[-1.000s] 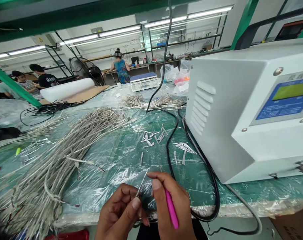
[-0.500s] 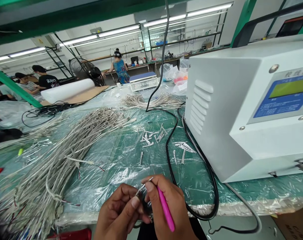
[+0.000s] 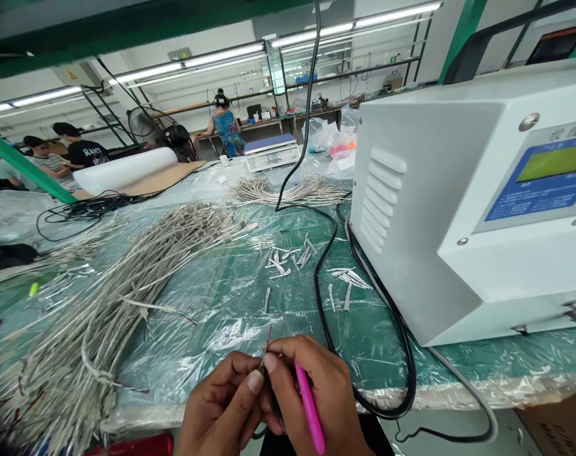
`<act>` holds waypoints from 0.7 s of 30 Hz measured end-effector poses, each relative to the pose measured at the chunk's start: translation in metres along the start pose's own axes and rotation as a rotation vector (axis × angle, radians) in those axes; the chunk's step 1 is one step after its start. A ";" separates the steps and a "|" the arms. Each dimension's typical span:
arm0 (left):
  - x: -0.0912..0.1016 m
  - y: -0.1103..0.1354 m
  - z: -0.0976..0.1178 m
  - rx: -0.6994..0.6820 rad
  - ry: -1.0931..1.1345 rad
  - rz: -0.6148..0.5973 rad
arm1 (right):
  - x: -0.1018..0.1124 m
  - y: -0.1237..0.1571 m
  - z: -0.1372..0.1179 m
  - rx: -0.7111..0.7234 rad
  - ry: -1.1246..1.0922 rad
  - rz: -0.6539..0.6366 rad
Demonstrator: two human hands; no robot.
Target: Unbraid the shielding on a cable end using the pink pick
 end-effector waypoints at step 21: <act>-0.002 0.000 -0.006 0.086 -0.040 -0.104 | -0.007 0.000 0.005 -0.141 -0.098 -0.123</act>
Point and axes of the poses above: each hand's wrist, its own y-axis away from the middle knuckle, its own x-axis out of the back of the hand, z = x × y, the point moved 9 cm from there along -y, towards the middle knuckle, and after that the axes turned 5 degrees about -x, right-handed, at the moved point
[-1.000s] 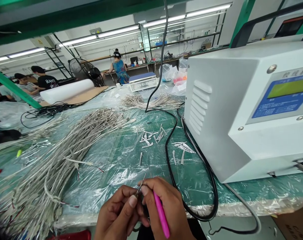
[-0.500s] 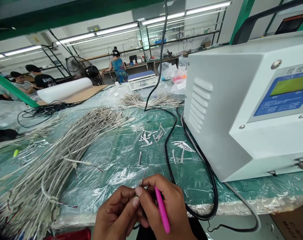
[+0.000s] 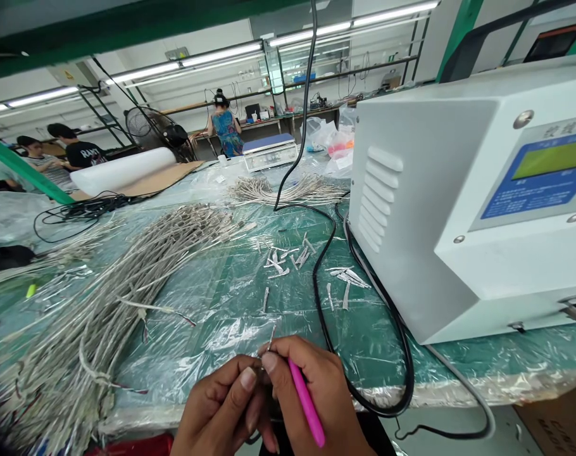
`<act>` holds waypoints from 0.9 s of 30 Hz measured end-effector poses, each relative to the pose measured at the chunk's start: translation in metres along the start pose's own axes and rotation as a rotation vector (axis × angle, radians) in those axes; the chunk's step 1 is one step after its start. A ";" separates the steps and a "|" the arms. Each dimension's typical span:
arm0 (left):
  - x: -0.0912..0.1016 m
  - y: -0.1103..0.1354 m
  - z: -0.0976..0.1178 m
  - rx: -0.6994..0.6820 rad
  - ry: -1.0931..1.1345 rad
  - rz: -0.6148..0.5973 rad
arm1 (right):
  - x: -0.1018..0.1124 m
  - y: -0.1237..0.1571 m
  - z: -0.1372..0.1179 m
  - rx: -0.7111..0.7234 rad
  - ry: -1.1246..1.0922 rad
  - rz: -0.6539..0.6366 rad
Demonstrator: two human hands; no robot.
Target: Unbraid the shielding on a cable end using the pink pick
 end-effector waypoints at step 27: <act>0.001 0.003 0.006 -0.081 -0.011 0.061 | 0.003 0.003 0.006 -0.027 -0.101 0.067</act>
Point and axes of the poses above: each hand's wrist, its own y-axis away from the middle knuckle, its own x-axis out of the back of the hand, z = x × y, the point moved 9 cm from there along -y, towards the middle knuckle, and after that the axes turned 5 degrees about -x, right-handed, at the moved point
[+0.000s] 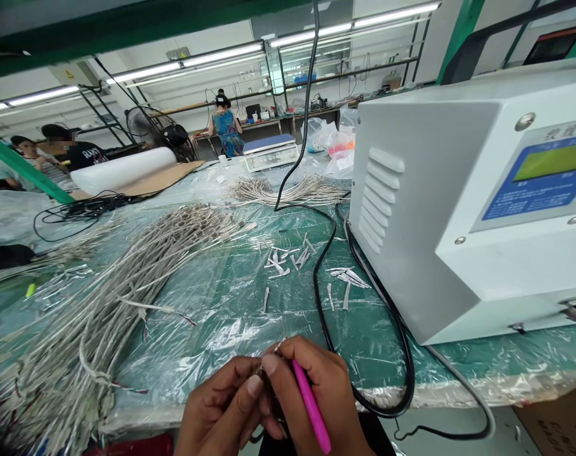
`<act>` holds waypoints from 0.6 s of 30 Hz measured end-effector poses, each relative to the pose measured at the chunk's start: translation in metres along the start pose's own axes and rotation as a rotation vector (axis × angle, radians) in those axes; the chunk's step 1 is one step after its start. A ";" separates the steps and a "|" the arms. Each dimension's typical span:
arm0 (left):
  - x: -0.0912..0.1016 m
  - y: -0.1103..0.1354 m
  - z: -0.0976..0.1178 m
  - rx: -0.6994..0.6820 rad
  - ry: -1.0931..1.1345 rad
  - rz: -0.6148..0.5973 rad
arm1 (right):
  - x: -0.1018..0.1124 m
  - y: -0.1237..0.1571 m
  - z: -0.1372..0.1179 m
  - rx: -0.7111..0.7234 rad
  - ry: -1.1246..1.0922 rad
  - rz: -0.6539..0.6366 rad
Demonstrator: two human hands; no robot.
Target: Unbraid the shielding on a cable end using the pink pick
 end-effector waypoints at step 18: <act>-0.003 0.000 -0.003 0.030 -0.134 -0.088 | 0.009 -0.005 0.003 -0.003 -0.034 0.042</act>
Point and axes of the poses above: each hand's wrist, its own y-axis away from the middle knuckle, its own x-axis out of the back of the hand, z = x × y, the point moved 9 cm from there along -y, towards the middle knuckle, and after that the axes turned 5 degrees about -x, right-handed, at the moved point
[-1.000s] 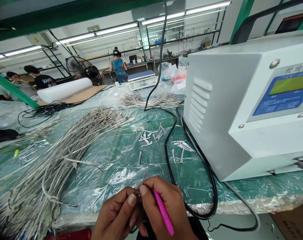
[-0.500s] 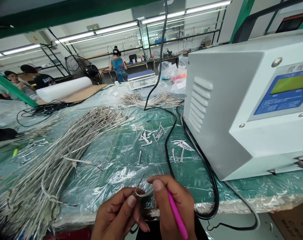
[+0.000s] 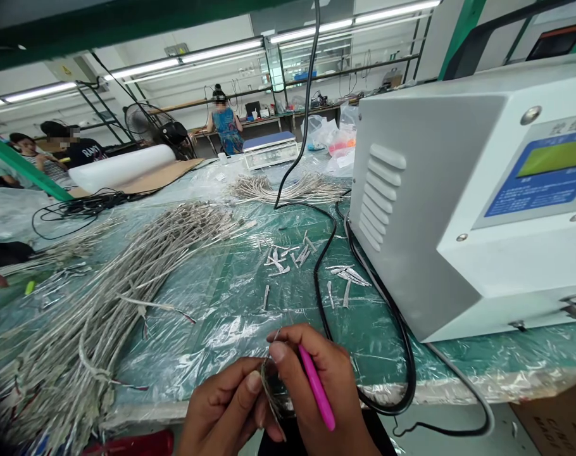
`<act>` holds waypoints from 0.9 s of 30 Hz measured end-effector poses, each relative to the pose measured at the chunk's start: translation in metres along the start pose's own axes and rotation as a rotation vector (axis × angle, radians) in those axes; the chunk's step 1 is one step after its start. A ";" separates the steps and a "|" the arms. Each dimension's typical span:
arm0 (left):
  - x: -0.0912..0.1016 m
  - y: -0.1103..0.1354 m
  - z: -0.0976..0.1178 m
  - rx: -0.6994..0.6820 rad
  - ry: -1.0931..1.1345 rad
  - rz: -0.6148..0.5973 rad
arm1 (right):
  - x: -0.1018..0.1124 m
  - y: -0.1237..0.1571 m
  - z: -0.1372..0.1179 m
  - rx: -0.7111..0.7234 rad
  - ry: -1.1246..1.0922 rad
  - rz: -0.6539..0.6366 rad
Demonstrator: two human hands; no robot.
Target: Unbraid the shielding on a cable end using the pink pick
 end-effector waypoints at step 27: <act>0.003 0.001 0.002 -0.012 0.043 0.017 | 0.010 0.030 -0.028 0.545 -0.280 0.056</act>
Point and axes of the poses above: each hand's wrist, its own y-axis away from the middle knuckle, its own x-axis out of the back of the hand, z = x × y, the point moved 9 cm from there along -y, towards the middle knuckle, and after that the axes turned 5 degrees about -x, right-handed, at the moved point
